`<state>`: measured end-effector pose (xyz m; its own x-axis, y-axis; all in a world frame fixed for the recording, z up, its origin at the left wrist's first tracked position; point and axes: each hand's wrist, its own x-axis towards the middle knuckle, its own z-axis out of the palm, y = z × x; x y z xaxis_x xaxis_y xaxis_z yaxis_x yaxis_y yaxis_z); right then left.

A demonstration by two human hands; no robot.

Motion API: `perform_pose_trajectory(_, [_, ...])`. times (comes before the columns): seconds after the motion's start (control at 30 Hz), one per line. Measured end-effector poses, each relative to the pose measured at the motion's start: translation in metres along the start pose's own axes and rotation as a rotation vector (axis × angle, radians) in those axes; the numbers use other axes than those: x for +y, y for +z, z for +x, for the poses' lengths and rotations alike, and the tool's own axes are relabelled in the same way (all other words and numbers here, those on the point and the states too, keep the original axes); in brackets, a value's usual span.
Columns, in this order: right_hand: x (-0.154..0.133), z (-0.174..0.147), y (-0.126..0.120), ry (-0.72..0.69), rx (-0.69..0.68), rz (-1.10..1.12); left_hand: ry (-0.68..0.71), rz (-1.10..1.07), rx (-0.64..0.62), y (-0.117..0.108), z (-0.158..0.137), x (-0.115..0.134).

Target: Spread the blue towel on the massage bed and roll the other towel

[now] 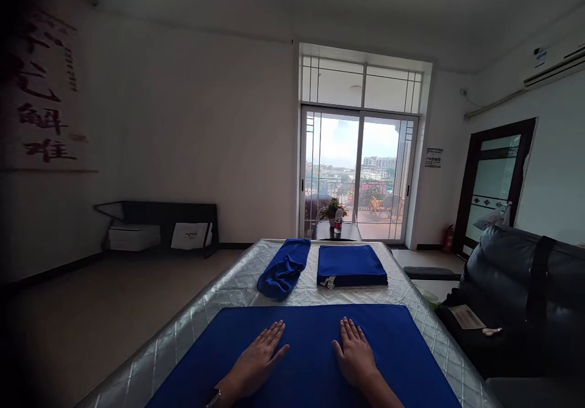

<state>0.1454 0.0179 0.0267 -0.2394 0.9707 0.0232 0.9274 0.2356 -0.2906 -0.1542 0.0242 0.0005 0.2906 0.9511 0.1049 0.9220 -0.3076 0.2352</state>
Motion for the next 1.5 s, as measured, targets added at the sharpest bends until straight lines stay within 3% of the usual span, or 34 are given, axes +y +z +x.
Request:
perform_pose_trajectory(0.37, [0.016,-0.004,-0.004,0.040,0.004,-0.002,-0.006,-0.016,0.039,0.002,-0.007,-0.014])
perform_pose_trajectory(0.63, [0.037,-0.009,-0.007,0.074,0.023,-0.034,-0.065,0.006,-0.021,-0.018,-0.015,-0.012])
perform_pose_trajectory(0.97, [0.046,-0.010,-0.008,0.082,0.020,-0.029,-0.110,0.023,0.025,-0.022,-0.029,-0.047])
perform_pose_trajectory(1.17, [0.052,-0.009,-0.008,0.091,0.010,-0.028,-0.160,0.009,0.022,-0.030,-0.037,-0.050])
perform_pose_trajectory(1.5, [0.088,-0.017,-0.011,0.153,0.062,-0.081,-0.158,0.018,-0.010,-0.036,-0.042,-0.052])
